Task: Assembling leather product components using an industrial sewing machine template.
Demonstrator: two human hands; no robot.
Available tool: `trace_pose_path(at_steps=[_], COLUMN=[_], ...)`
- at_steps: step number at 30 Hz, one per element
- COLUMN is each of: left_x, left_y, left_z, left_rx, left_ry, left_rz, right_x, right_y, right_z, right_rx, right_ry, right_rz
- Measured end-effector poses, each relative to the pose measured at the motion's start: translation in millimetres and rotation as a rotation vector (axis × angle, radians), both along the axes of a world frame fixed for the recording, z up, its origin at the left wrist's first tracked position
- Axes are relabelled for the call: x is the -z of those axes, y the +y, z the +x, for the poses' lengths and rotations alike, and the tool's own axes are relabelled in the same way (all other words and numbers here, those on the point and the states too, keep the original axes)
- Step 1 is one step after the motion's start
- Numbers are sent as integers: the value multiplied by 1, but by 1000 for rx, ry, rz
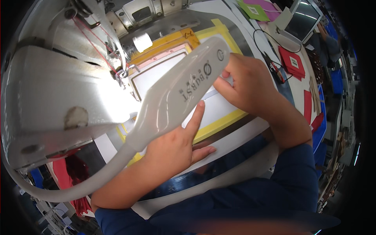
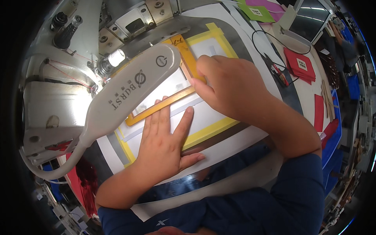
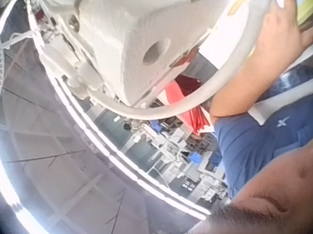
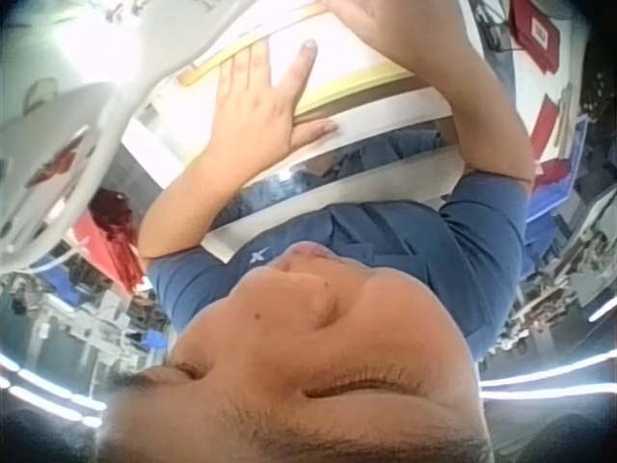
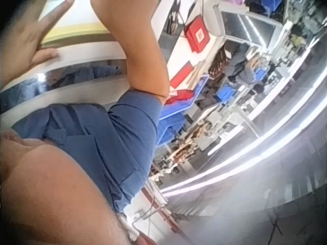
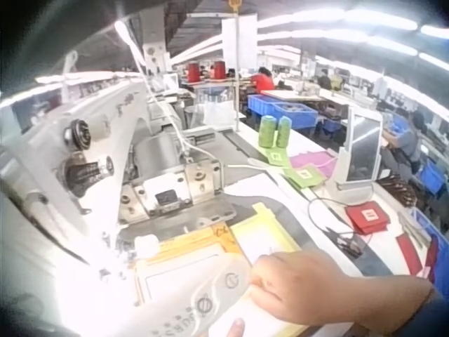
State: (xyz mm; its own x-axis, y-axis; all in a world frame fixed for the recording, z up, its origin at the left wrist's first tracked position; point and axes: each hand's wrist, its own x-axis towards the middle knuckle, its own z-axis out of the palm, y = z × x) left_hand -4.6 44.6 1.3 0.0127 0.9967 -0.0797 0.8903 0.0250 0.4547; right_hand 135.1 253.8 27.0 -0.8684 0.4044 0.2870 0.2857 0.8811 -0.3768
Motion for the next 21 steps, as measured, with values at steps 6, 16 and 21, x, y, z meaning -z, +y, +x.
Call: trace_pose_path(at_steps=[6, 16, 21], left_x=[1, 2, 4], left_y=[2, 3, 3], left_z=[2, 5, 5], left_rx=[11, -13, -31], left_ry=[17, -7, -35], left_rz=[13, 15, 14], right_x=[13, 20, 23], right_y=[3, -5, -4], right_z=[-4, -8, -12], right_rx=[-205, -302, -319], right_ry=[143, 87, 14], right_rz=[-44, -99, -54])
